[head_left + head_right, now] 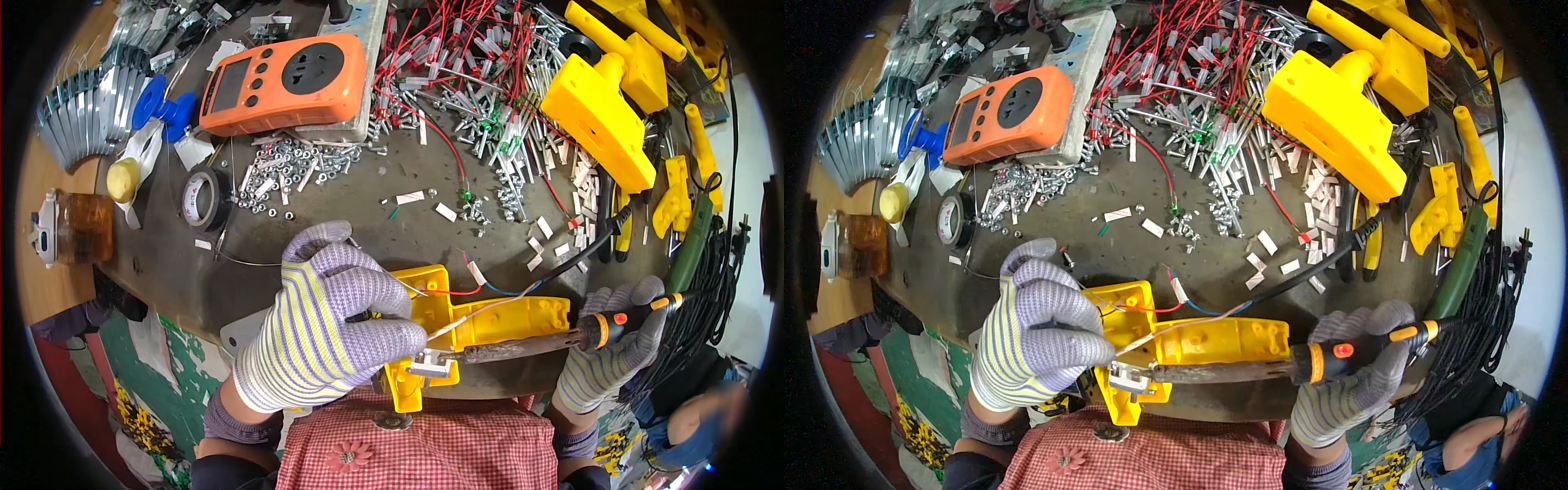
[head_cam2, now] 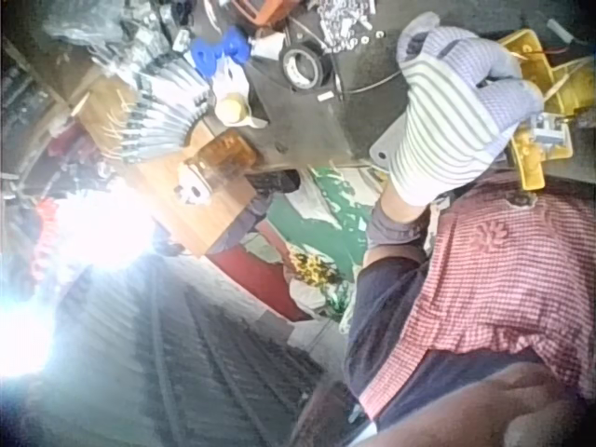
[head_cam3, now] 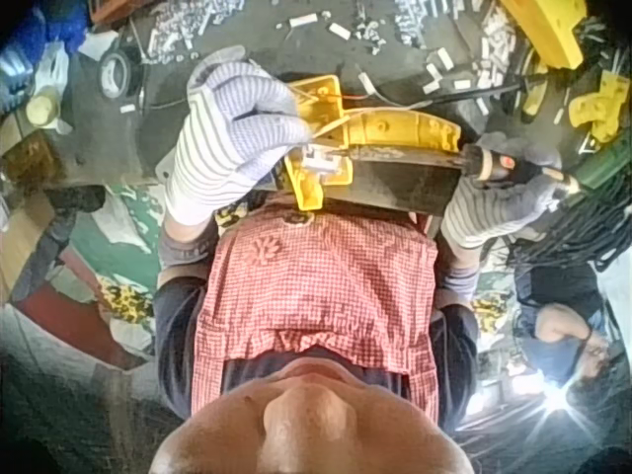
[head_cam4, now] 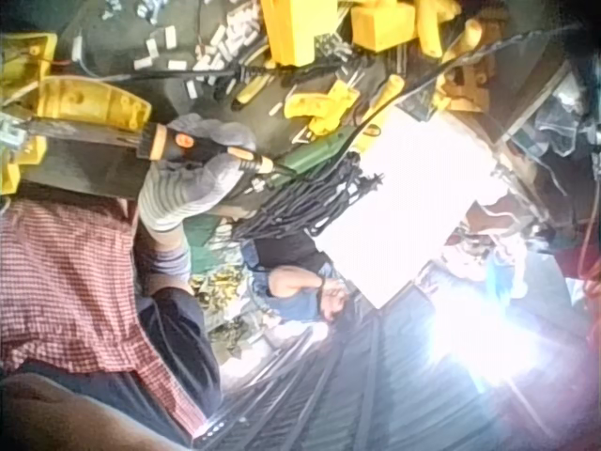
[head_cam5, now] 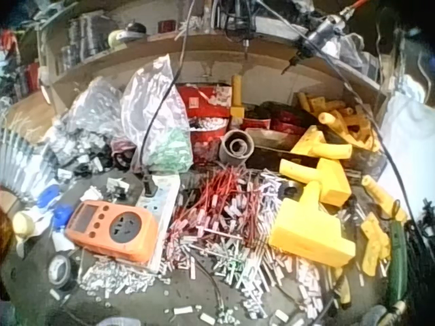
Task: The person assembles a handheld tool by soldering wires with a soldering iron, placing internal components and wiring into the plastic handle casing, fitting the cover onto the handle, and driving screws using a power screwdriver.
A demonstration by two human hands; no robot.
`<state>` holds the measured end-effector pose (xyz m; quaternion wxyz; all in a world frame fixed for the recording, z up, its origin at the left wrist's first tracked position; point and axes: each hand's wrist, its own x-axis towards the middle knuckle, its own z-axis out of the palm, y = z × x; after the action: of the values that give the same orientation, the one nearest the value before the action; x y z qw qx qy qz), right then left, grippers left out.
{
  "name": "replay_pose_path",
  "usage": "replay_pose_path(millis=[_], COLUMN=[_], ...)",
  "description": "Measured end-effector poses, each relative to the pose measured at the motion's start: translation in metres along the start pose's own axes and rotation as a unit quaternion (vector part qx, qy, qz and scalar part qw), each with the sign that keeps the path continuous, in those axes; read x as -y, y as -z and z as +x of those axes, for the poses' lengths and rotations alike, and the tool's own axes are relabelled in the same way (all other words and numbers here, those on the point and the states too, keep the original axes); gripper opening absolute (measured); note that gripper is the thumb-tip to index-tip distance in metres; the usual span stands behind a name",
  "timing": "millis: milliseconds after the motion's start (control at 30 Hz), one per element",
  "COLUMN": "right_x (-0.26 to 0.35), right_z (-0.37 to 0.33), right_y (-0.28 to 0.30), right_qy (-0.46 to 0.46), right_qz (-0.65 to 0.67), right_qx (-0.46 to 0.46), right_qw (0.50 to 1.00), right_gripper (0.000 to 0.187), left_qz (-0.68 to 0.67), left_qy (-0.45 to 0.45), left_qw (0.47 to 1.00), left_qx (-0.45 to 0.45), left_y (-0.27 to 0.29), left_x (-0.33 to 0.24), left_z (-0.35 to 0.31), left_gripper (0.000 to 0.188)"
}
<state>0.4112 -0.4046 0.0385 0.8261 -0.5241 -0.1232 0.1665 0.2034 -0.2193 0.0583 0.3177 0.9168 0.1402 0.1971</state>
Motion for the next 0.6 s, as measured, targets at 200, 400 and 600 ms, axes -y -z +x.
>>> replay_pose_path(millis=[200,400,600], right_x=[0.0005,-0.0006,-0.002], right_z=[-0.0021,-0.0015,-0.0017], right_y=[-0.0041,0.0004,-0.0011], right_qy=[-0.009,-0.003,-0.007], right_qz=[-0.014,-0.008,0.001], right_qx=[-0.04,-0.042,-0.038], right_qw=[0.999,0.999,0.999], right_gripper=[0.029,0.029,0.03], left_qz=[0.0,-0.002,0.004], left_qy=[-0.003,-0.001,-0.005], left_qw=[1.0,1.0,1.0], left_qx=[-0.006,0.002,-0.004], left_y=[-0.0001,0.0009,-0.0006], left_x=[0.0006,0.0006,0.0014], left_z=[0.0003,0.0001,0.001], left_gripper=[0.017,0.015,0.015])
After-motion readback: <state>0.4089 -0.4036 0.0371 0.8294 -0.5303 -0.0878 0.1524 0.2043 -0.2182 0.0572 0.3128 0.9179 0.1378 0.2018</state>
